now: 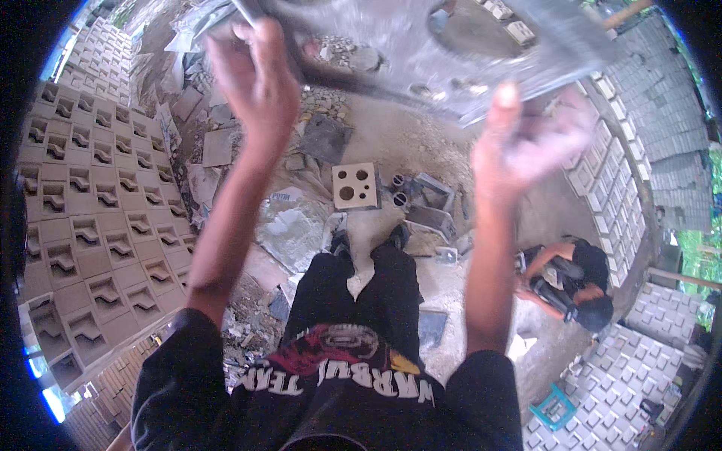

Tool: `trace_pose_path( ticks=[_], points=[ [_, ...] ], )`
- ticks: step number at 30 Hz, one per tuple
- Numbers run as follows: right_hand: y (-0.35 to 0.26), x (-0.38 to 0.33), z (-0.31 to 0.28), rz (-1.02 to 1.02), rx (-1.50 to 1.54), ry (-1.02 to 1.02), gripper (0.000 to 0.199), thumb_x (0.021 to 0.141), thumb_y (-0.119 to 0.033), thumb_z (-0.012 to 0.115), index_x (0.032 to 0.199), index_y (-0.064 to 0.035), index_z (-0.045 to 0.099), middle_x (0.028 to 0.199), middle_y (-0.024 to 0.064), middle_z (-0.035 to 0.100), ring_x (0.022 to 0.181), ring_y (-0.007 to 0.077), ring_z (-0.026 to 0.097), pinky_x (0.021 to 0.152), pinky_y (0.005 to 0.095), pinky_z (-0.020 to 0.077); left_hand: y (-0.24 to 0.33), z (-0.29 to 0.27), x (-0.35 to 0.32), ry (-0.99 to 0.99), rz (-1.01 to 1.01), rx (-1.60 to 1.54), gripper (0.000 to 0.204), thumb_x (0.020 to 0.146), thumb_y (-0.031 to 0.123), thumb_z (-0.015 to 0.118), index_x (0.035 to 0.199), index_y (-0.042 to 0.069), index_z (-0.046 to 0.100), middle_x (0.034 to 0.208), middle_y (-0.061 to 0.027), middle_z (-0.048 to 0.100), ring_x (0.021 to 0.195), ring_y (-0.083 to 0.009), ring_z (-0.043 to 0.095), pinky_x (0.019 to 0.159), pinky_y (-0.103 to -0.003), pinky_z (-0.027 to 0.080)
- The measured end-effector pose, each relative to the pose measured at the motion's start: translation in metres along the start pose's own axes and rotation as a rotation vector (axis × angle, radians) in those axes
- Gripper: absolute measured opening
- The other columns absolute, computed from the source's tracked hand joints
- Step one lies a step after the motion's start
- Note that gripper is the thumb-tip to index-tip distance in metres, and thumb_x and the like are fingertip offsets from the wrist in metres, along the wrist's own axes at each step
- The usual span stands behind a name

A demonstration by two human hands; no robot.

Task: The person cleans a metal mold using a trowel, places a square plate into the mold, assembles the internal components, and then lifts the finished ventilation block to carry it away.

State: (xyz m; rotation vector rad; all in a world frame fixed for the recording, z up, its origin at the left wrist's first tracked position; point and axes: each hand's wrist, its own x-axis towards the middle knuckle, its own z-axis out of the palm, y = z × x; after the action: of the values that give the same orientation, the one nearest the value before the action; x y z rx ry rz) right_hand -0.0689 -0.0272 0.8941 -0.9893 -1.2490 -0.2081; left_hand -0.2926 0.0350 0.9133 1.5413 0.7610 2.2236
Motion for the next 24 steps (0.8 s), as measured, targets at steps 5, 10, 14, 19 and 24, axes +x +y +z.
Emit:
trace_pose_path(
  ticks=[5, 10, 14, 19, 24],
  points=[
    [-0.018, -0.096, -0.06, 0.657, -0.136, -0.224, 0.026, 0.089, -0.02, 0.062, 0.098, 0.0044, 0.061, 0.077, 0.0041, 0.06, 0.072, 0.0105, 0.057, 0.066, 0.0273, 0.0476, 0.018, 0.001, -0.128, -0.098, -0.764, -0.03, 0.023, 0.095, 0.022, 0.056, 0.081, 0.004, 0.052, 0.075, 0.0024, 0.05, 0.067, -0.0044, 0.043, 0.059, -0.02, 0.037],
    [-0.029, -0.122, -0.196, 0.776, -0.564, -0.208, 0.032, 0.089, -0.028, 0.062, 0.094, 0.0037, 0.062, 0.076, 0.0069, 0.062, 0.065, 0.0132, 0.057, 0.059, 0.0309, 0.0485, 0.052, 0.042, -0.265, -0.323, -1.145, -0.23, 0.033, 0.095, 0.031, 0.055, 0.098, -0.001, 0.047, 0.081, -0.0113, 0.061, 0.073, -0.0128, 0.056, 0.065, -0.031, 0.047],
    [-0.093, -0.104, -0.267, 0.91, -0.77, -0.051, 0.041, 0.092, -0.035, 0.056, 0.093, 0.0056, 0.063, 0.076, 0.0086, 0.062, 0.066, 0.0175, 0.057, 0.061, 0.0334, 0.0467, 0.097, 0.082, -0.278, -0.812, -1.125, -0.332, 0.043, 0.094, 0.033, 0.053, 0.119, -0.002, 0.046, 0.103, -0.0186, 0.063, 0.098, -0.0239, 0.06, 0.088, -0.038, 0.044],
    [-0.145, -0.097, -0.264, 0.974, -0.852, 0.105, 0.054, 0.094, -0.042, 0.053, 0.097, 0.0108, 0.062, 0.083, 0.0143, 0.063, 0.072, 0.021, 0.057, 0.064, 0.0358, 0.0473, 0.106, 0.086, -0.286, -0.961, -1.146, -0.581, 0.036, 0.096, 0.033, 0.052, 0.115, 0.003, 0.05, 0.087, -0.008, 0.061, 0.075, -0.0144, 0.058, 0.069, -0.031, 0.048],
    [-0.132, -0.122, -0.239, 1.142, -0.68, 0.325, 0.061, 0.092, -0.048, 0.053, 0.101, 0.0115, 0.061, 0.092, 0.0149, 0.062, 0.079, 0.0213, 0.055, 0.069, 0.0343, 0.0467, 0.1, 0.084, -0.235, -1.012, -1.305, -0.526, 0.034, 0.092, 0.037, 0.058, 0.1, 0.003, 0.058, 0.068, -0.0047, 0.058, 0.057, -0.0137, 0.055, 0.053, -0.035, 0.043]
  ],
)
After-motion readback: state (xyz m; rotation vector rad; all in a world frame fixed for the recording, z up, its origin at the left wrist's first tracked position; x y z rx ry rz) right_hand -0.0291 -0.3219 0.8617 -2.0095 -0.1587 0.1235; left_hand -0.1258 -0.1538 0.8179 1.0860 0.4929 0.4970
